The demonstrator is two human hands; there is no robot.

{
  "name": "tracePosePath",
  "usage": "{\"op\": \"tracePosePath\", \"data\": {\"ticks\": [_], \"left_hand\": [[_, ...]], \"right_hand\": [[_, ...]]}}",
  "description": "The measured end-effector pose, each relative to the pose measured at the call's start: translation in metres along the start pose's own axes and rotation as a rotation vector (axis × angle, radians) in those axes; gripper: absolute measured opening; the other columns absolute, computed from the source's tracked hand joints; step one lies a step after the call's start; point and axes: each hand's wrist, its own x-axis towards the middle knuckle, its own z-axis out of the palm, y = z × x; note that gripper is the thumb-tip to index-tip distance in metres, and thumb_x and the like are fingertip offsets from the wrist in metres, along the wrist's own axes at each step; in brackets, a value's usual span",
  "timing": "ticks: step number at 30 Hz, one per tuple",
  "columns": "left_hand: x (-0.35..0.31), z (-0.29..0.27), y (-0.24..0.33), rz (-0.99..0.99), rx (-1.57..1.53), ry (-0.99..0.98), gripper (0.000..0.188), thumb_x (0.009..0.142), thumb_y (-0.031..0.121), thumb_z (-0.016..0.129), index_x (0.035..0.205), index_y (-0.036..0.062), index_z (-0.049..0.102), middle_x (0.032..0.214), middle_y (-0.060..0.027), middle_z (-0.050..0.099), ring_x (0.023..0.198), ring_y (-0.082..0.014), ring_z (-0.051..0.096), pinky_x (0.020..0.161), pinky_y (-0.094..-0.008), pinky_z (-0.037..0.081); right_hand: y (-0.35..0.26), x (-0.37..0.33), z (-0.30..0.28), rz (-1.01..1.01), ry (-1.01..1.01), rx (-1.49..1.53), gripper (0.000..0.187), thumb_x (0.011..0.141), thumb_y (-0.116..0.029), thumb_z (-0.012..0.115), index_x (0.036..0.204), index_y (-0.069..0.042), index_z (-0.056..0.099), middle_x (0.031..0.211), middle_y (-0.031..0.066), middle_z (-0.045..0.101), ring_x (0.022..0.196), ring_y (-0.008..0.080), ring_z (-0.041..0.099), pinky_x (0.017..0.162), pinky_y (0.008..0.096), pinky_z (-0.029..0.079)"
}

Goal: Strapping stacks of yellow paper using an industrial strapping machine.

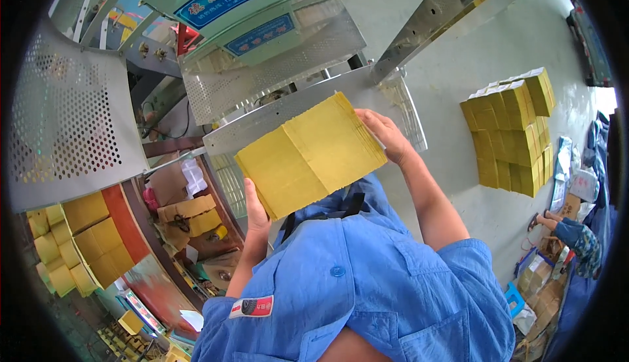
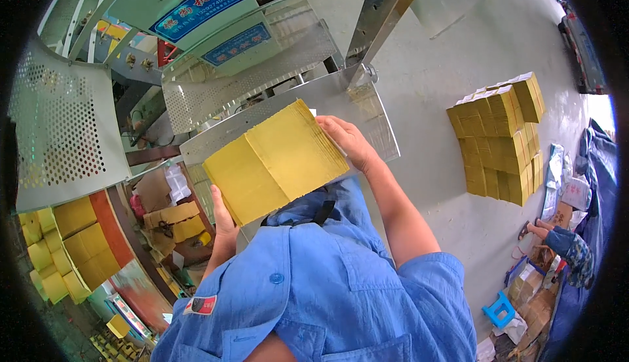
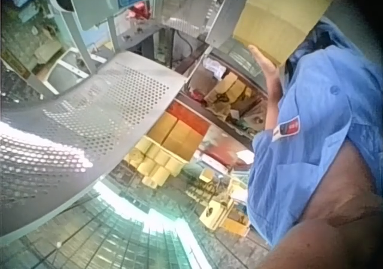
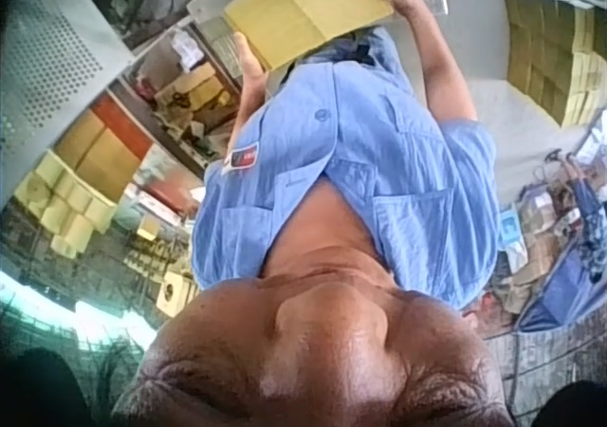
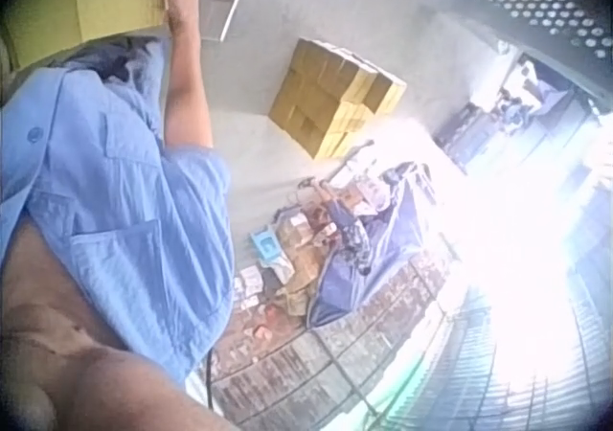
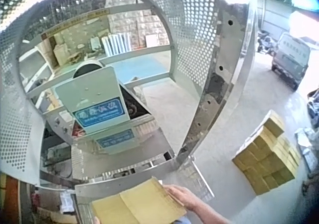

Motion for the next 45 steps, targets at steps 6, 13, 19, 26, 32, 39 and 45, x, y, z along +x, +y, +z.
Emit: {"op": "tracePosePath", "data": {"ticks": [6, 13, 19, 26, 32, 39, 45], "left_hand": [[-0.001, 0.008, 0.006, -0.030, 0.007, 0.005, 0.068, 0.101, 0.057, 0.034, 0.144, 0.0046, 0.038, 0.140, -0.0107, 0.048, 0.126, -0.0243, 0.049, 0.105, -0.0363, 0.040], [-0.003, 0.017, 0.008, 0.001, 0.041, 0.033, 0.067, 0.101, 0.057, 0.032, 0.142, 0.0044, 0.040, 0.136, -0.0111, 0.051, 0.122, -0.0245, 0.052, 0.102, -0.0366, 0.043], [-0.004, 0.027, 0.009, 0.024, 0.037, 0.052, 0.065, 0.102, 0.056, 0.031, 0.141, 0.0051, 0.041, 0.133, -0.0102, 0.053, 0.119, -0.0241, 0.054, 0.100, -0.0365, 0.045], [-0.007, 0.022, 0.008, -0.024, -0.041, 0.043, 0.063, 0.103, 0.054, 0.028, 0.140, 0.0041, 0.042, 0.134, -0.0100, 0.053, 0.119, -0.0233, 0.054, 0.101, -0.0354, 0.044], [0.006, -0.017, 0.009, 0.029, 0.436, -0.045, 0.063, 0.104, 0.051, 0.029, 0.138, 0.0003, 0.045, 0.131, -0.0126, 0.056, 0.120, -0.0238, 0.053, 0.102, -0.0348, 0.042], [0.009, 0.017, 0.049, -0.010, 0.758, -0.243, 0.053, 0.097, 0.040, 0.057, 0.126, -0.0040, 0.055, 0.123, -0.0134, 0.062, 0.110, -0.0215, 0.058, 0.094, -0.0348, 0.046], [0.012, 0.042, 0.056, 0.233, 0.689, -0.211, 0.041, 0.091, 0.029, 0.068, 0.117, -0.0022, 0.060, 0.108, -0.0110, 0.067, 0.101, -0.0219, 0.062, 0.089, -0.0344, 0.048]], "right_hand": [[-0.020, -0.007, -0.006, -0.024, -0.128, -0.033, 0.061, 0.093, -0.044, 0.058, 0.137, -0.001, 0.052, 0.136, 0.0125, 0.054, 0.130, 0.0229, 0.046, 0.111, 0.0350, 0.030], [-0.005, -0.010, -0.022, -0.005, -0.222, 0.097, 0.063, 0.092, -0.039, 0.062, 0.141, -0.002, 0.048, 0.140, 0.0107, 0.051, 0.133, 0.0226, 0.043, 0.113, 0.0367, 0.029], [-0.017, -0.018, -0.013, -0.041, -0.236, 0.073, 0.057, 0.094, -0.035, 0.061, 0.139, -0.002, 0.050, 0.134, 0.0110, 0.056, 0.125, 0.0206, 0.050, 0.107, 0.0344, 0.037], [-0.013, -0.018, 0.004, 0.006, -0.180, 0.136, 0.051, 0.095, -0.029, 0.059, 0.137, -0.002, 0.052, 0.133, 0.0096, 0.058, 0.124, 0.0187, 0.051, 0.105, 0.0332, 0.039], [-0.016, -0.019, 0.012, 0.027, -0.084, 0.248, 0.045, 0.097, -0.024, 0.053, 0.135, 0.000, 0.053, 0.131, 0.0113, 0.059, 0.124, 0.0180, 0.052, 0.104, 0.0313, 0.040], [-0.021, -0.005, 0.024, 0.190, 0.050, 0.038, 0.036, 0.098, -0.017, 0.053, 0.130, 0.001, 0.057, 0.119, 0.0121, 0.064, 0.107, 0.0159, 0.060, 0.093, 0.0287, 0.047], [-0.049, 0.001, 0.021, -0.191, -0.018, 0.080, 0.031, 0.092, 0.004, 0.053, 0.122, -0.001, 0.062, 0.122, 0.0084, 0.064, 0.110, 0.0144, 0.058, 0.096, 0.0287, 0.046]]}}
